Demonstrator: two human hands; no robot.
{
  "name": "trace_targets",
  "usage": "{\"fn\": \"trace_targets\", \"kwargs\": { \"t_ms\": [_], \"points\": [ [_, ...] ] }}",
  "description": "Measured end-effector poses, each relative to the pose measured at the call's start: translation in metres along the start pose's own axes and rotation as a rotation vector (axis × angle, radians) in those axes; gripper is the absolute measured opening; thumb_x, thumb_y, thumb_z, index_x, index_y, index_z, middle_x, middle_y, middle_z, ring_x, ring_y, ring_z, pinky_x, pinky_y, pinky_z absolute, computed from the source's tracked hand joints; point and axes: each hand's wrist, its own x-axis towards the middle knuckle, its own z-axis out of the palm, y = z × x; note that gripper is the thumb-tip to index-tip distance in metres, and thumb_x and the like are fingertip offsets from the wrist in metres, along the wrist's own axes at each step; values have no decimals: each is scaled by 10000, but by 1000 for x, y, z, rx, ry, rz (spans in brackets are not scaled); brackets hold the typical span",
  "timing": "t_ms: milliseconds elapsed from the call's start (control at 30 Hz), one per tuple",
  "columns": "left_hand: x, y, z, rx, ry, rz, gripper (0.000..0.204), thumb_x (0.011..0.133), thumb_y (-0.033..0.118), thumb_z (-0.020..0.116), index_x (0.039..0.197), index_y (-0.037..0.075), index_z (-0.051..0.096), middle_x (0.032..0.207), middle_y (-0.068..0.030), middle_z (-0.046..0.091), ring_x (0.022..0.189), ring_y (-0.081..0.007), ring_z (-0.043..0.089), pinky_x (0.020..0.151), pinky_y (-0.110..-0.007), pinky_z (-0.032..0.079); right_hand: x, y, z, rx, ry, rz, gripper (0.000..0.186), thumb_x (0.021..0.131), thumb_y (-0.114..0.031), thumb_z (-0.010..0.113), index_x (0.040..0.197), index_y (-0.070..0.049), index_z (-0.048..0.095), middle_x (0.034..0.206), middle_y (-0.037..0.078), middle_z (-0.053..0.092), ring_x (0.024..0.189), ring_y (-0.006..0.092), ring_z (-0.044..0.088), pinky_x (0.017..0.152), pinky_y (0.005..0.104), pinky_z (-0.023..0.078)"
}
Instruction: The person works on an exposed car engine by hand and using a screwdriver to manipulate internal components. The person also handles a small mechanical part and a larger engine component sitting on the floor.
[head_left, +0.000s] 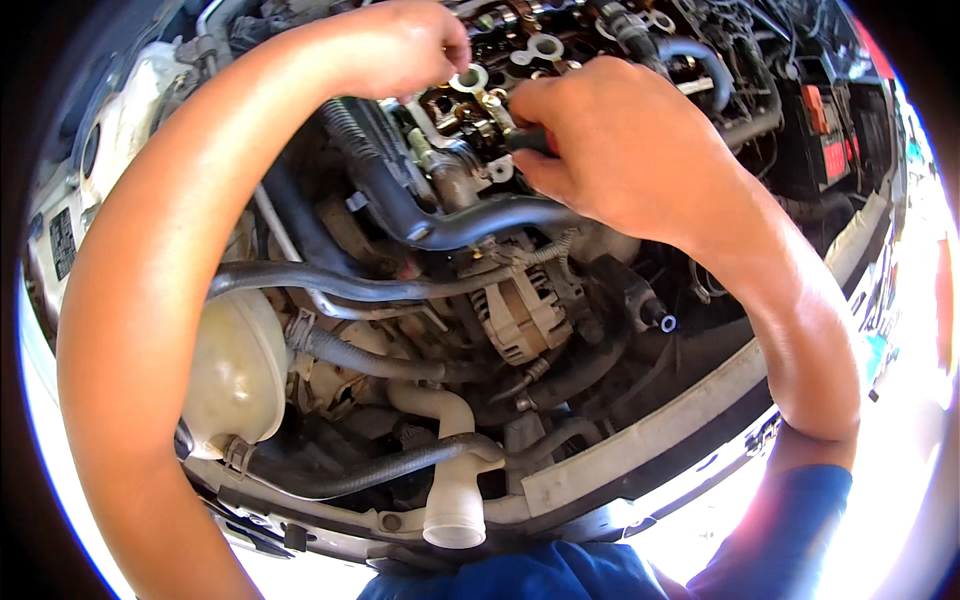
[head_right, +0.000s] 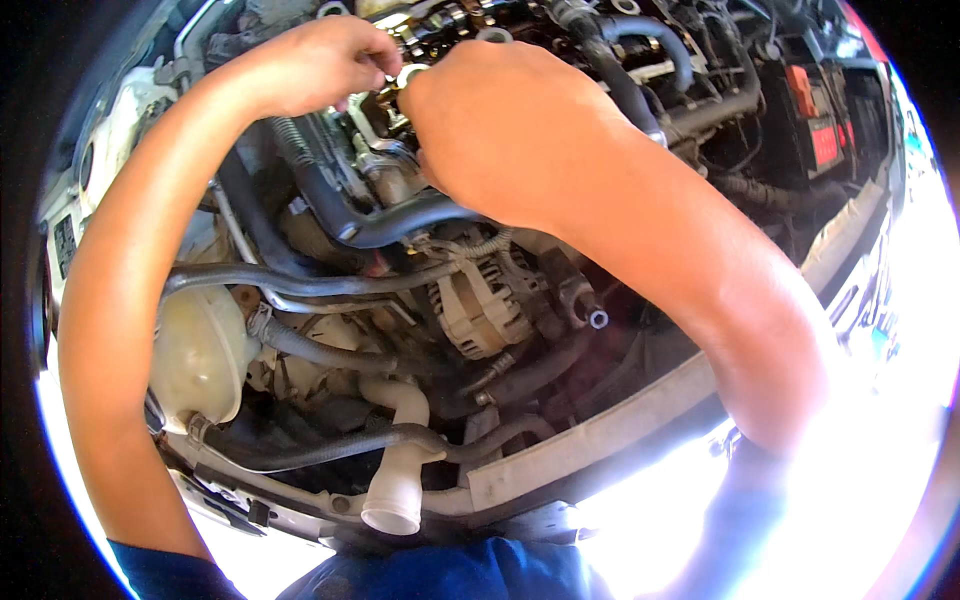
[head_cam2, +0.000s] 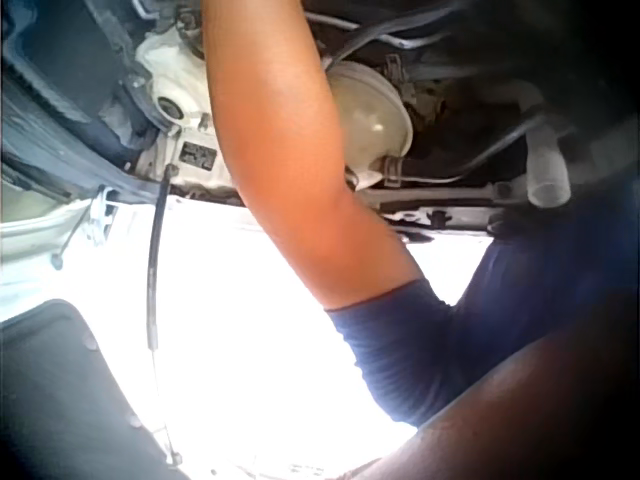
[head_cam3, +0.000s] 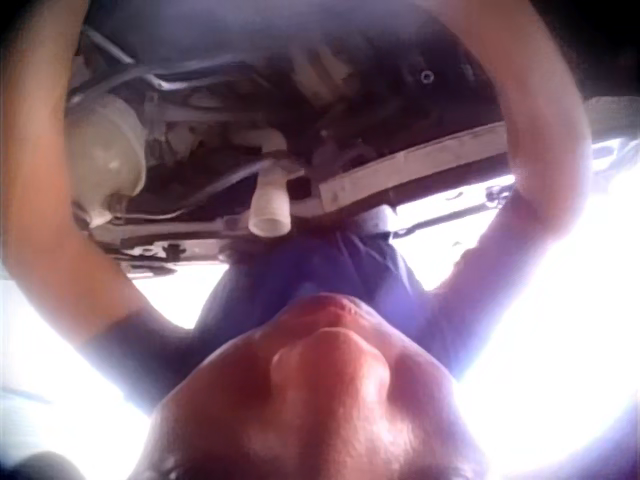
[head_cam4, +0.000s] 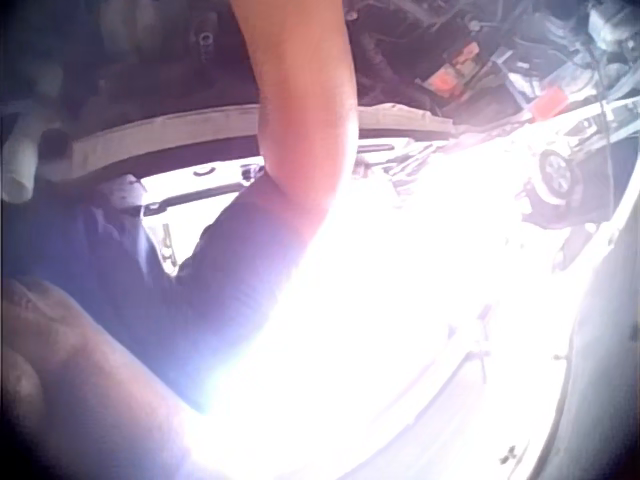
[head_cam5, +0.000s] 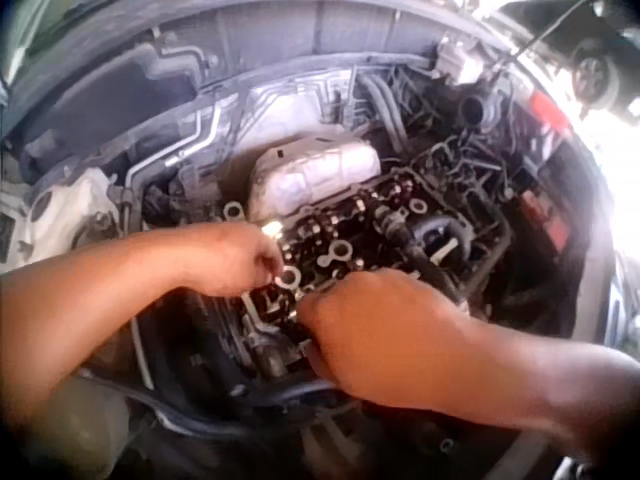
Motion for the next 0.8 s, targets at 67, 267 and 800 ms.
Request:
{"fn": "trace_targets", "kwargs": {
  "t_ms": [67,267,800],
  "points": [
    [1,3,1,-18,-12,13,195,894,126,571,1051,17,614,855,-42,617,654,-105,557,595,-277,500,-6,6,-4,20,-29,30,181,768,-198,660,852,-38,655,749,157,645,780,346,638,700,440,504],
    [5,1,1,-44,-27,23,198,911,143,569,1057,16,613,919,-42,631,725,-103,554,619,-280,501,-28,22,-3,86,-58,55,220,798,-226,661,966,-83,660,838,161,668,843,354,652,759,439,527],
    [-3,22,-1,94,-104,-34,230,888,115,573,1085,11,630,825,-64,644,595,-132,565,584,-306,484,-16,5,-10,12,-51,11,188,785,-191,645,883,-32,675,815,186,666,798,352,662,722,428,538]
  ]
}}
